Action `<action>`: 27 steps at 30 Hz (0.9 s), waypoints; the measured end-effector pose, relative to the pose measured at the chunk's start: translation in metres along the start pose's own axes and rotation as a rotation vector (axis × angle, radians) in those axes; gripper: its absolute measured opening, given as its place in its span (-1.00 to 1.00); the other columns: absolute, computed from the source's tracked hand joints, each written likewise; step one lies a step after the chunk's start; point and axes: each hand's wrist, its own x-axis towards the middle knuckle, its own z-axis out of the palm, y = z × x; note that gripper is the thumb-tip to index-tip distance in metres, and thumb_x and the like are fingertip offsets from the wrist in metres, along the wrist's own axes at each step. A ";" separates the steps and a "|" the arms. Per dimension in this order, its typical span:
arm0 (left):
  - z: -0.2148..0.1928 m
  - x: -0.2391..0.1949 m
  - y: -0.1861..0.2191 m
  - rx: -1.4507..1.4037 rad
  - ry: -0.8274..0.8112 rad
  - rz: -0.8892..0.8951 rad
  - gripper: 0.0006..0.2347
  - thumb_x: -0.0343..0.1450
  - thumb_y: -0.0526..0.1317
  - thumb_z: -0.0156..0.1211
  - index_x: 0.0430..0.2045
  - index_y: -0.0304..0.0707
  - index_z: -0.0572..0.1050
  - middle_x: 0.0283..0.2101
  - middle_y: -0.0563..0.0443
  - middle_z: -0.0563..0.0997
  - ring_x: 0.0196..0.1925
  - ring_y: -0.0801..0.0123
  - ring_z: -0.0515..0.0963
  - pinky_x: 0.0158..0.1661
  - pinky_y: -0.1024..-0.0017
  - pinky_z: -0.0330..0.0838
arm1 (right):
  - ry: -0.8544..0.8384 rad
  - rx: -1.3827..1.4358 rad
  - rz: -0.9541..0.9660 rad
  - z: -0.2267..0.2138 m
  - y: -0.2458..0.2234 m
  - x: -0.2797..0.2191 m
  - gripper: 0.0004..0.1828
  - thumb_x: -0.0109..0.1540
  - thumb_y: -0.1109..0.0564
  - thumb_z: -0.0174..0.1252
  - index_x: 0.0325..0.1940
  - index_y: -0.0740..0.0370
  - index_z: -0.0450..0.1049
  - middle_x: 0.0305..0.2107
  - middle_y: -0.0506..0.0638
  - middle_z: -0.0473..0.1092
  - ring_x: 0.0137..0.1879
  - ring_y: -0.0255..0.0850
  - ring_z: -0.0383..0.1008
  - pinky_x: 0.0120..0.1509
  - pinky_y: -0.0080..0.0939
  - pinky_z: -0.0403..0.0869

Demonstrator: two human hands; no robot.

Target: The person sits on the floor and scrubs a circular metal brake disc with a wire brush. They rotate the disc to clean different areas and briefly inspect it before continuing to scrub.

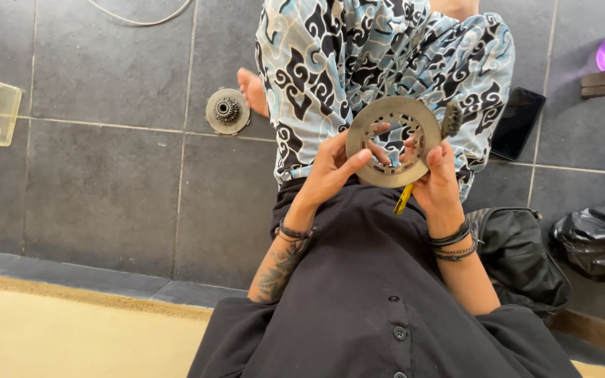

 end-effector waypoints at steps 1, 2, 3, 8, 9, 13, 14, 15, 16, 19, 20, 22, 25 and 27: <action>0.002 0.002 0.006 -0.003 -0.006 -0.001 -0.78 0.56 -0.23 0.17 0.05 -0.31 0.55 -0.15 -0.13 0.66 -0.15 0.39 0.70 -0.36 0.47 0.65 | 0.005 -0.002 -0.004 0.006 -0.008 -0.002 -0.28 0.31 -0.39 0.07 0.09 0.36 0.38 -0.48 0.05 0.41 -0.71 -0.66 0.07 -0.71 -0.65 0.18; 0.004 0.002 0.012 -0.033 -0.019 -0.021 -0.84 0.54 -0.26 0.18 -0.06 -0.36 0.54 -0.20 -0.13 0.67 -0.20 0.36 0.72 -0.40 0.50 0.65 | 0.003 0.016 0.001 0.013 -0.016 -0.004 -0.27 0.31 -0.38 0.08 0.12 0.39 0.36 -0.46 0.06 0.39 -0.69 -0.66 0.09 -0.69 -0.65 0.18; 0.005 0.002 0.018 -0.063 -0.033 -0.042 -0.89 0.53 -0.30 0.18 -0.18 -0.40 0.53 -0.25 -0.13 0.67 -0.26 0.34 0.74 -0.44 0.53 0.65 | 0.002 0.034 0.006 0.020 -0.023 -0.007 -0.26 0.32 -0.36 0.08 0.15 0.42 0.34 -0.43 0.07 0.38 -0.67 -0.66 0.11 -0.68 -0.65 0.19; -0.006 0.001 0.005 -0.075 -0.089 -0.004 -0.79 0.55 -0.34 0.16 0.07 -0.39 0.47 0.05 -0.24 0.58 -0.09 0.24 0.71 -0.32 0.43 0.70 | 0.018 -0.015 -0.057 0.033 -0.047 -0.018 -0.55 0.43 -0.02 -0.01 0.23 0.42 0.29 -0.49 -0.11 0.27 -0.67 -0.67 0.07 -0.67 -0.65 0.22; -0.011 -0.001 -0.004 -0.104 -0.106 -0.023 -0.67 0.55 -0.36 0.16 0.22 -0.44 0.40 0.22 -0.34 0.50 0.00 0.18 0.69 -0.27 0.39 0.73 | 0.019 -0.047 -0.088 0.036 -0.053 -0.020 -0.69 0.44 0.13 -0.04 0.20 0.37 0.31 -0.50 -0.20 0.24 -0.67 -0.67 0.09 -0.65 -0.66 0.25; -0.015 0.004 -0.007 -0.138 -0.228 0.015 -0.59 0.58 -0.37 0.10 0.38 -0.35 0.26 0.37 -0.30 0.36 0.13 0.26 0.64 -0.18 0.48 0.70 | 0.007 -0.094 -0.147 0.033 -0.060 -0.018 -0.78 0.45 0.21 -0.05 0.16 0.33 0.33 -0.56 -0.25 0.18 -0.70 -0.64 0.12 -0.64 -0.63 0.28; -0.015 0.005 -0.005 -0.151 -0.264 0.019 -0.60 0.60 -0.36 0.07 0.38 -0.33 0.26 0.38 -0.27 0.35 0.16 0.28 0.62 -0.17 0.50 0.68 | 0.010 -0.074 -0.165 0.033 -0.061 -0.018 -0.80 0.44 0.22 -0.05 0.15 0.31 0.32 -0.57 -0.26 0.16 -0.70 -0.65 0.11 -0.64 -0.65 0.27; -0.015 0.007 -0.003 -0.164 -0.299 0.022 -0.61 0.61 -0.35 0.03 0.39 -0.30 0.25 0.40 -0.23 0.34 0.19 0.30 0.60 -0.16 0.52 0.67 | 0.012 -0.054 -0.183 0.032 -0.062 -0.018 -0.81 0.44 0.22 -0.04 0.13 0.30 0.31 -0.59 -0.27 0.15 -0.69 -0.65 0.10 -0.64 -0.66 0.26; -0.014 0.007 -0.001 -0.163 -0.298 0.024 -0.61 0.61 -0.35 0.03 0.39 -0.30 0.25 0.40 -0.23 0.34 0.19 0.30 0.60 -0.16 0.52 0.67 | 0.010 -0.054 -0.182 0.035 -0.064 -0.019 -0.81 0.44 0.22 -0.04 0.13 0.30 0.31 -0.59 -0.27 0.15 -0.69 -0.65 0.10 -0.64 -0.66 0.26; -0.014 0.010 0.004 -0.130 -0.326 0.018 -0.68 0.62 -0.33 0.01 0.32 -0.25 0.35 0.44 -0.19 0.29 0.29 0.26 0.53 -0.15 0.55 0.65 | -0.011 -0.081 -0.182 0.041 -0.066 -0.014 -0.83 0.45 0.23 -0.07 0.12 0.23 0.31 -0.63 -0.28 0.15 -0.69 -0.66 0.08 -0.63 -0.69 0.21; -0.014 0.007 0.002 -0.126 -0.316 0.011 -0.66 0.63 -0.33 0.01 0.35 -0.25 0.31 0.38 -0.21 0.35 0.25 0.21 0.56 -0.16 0.48 0.67 | -0.003 -0.088 -0.176 0.042 -0.064 -0.016 -0.86 0.44 0.23 -0.06 0.09 0.24 0.32 -0.64 -0.28 0.14 -0.70 -0.65 0.10 -0.64 -0.67 0.21; -0.011 0.005 0.004 -0.123 -0.305 0.004 -0.64 0.63 -0.32 0.01 0.37 -0.26 0.27 0.33 -0.24 0.41 0.20 0.17 0.59 -0.16 0.41 0.69 | 0.005 -0.096 -0.169 0.043 -0.060 -0.020 -0.88 0.44 0.23 -0.04 0.06 0.25 0.33 -0.65 -0.27 0.13 -0.71 -0.65 0.12 -0.65 -0.66 0.20; -0.006 0.010 0.010 -0.176 -0.315 -0.006 -0.64 0.63 -0.31 0.04 0.38 -0.18 0.29 0.31 -0.16 0.45 0.20 0.21 0.59 -0.13 0.37 0.70 | 0.013 -0.085 -0.160 0.046 -0.059 -0.019 -0.89 0.42 0.24 0.00 0.02 0.29 0.35 -0.66 -0.27 0.11 -0.73 -0.61 0.11 -0.68 -0.61 0.21; -0.003 0.014 0.010 -0.425 -0.241 -0.067 -0.69 0.57 -0.45 0.07 0.24 -0.48 0.32 0.09 -0.52 0.54 -0.07 -0.25 0.68 -0.26 -0.13 0.67 | 0.006 -0.144 -0.187 0.052 -0.061 -0.018 -0.92 0.43 0.24 0.04 -0.03 0.28 0.41 -0.71 -0.24 0.18 -0.72 -0.62 0.13 -0.65 -0.65 0.21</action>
